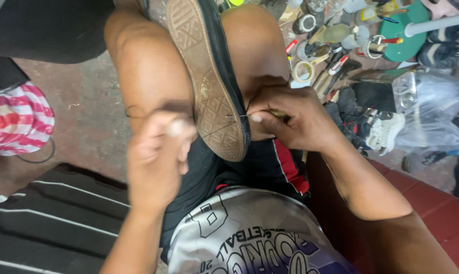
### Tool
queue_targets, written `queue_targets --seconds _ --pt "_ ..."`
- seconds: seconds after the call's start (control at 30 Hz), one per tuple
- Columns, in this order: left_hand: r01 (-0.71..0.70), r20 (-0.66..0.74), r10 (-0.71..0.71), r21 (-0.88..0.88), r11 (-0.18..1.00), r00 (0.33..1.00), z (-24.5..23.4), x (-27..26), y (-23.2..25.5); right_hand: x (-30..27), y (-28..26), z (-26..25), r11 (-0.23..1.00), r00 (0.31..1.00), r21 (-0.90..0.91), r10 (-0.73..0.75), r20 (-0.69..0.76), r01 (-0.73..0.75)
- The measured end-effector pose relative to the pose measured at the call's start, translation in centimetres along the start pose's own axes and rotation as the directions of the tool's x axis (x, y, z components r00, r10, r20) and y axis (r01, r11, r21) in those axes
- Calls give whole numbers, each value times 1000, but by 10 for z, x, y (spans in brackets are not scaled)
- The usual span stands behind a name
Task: The person is sitting on the floor and sewing a black shoe using a needle and thread. They repeatedly push the needle through the sole and pull the thread to stitch the shoe's edge.
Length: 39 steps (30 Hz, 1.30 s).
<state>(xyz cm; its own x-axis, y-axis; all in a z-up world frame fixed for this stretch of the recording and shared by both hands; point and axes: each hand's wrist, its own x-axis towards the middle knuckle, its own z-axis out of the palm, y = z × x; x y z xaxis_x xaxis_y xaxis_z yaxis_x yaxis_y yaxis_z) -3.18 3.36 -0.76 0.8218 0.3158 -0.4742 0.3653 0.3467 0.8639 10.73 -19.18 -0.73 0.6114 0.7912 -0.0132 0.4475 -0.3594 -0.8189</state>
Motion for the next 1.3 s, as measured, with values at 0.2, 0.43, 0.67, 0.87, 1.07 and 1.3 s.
queue_targets --seconds 0.2,0.43,0.67,0.87,1.07,1.3 --pt "-494 204 457 496 714 866 25 6 6 -5 -7 3 978 988 -167 -140 -59 128" --pt "-410 208 353 506 759 912 37 0 -1 -6 -13 8 943 983 -299 -172 -68 144" --pt "-106 130 64 355 929 990 40 0 -13 -1 -31 5 921 988 -372 -147 -49 119" --pt "-149 158 91 406 901 983 37 2 -11 6 -41 -2 869 991 -480 -132 15 123" --pt "-267 197 197 450 852 960 35 7 -13 7 -21 -9 892 994 -441 -70 81 99" --pt "-389 164 354 471 792 921 43 1 -25 -1 -2 -3 843 999 -538 -21 -32 1"
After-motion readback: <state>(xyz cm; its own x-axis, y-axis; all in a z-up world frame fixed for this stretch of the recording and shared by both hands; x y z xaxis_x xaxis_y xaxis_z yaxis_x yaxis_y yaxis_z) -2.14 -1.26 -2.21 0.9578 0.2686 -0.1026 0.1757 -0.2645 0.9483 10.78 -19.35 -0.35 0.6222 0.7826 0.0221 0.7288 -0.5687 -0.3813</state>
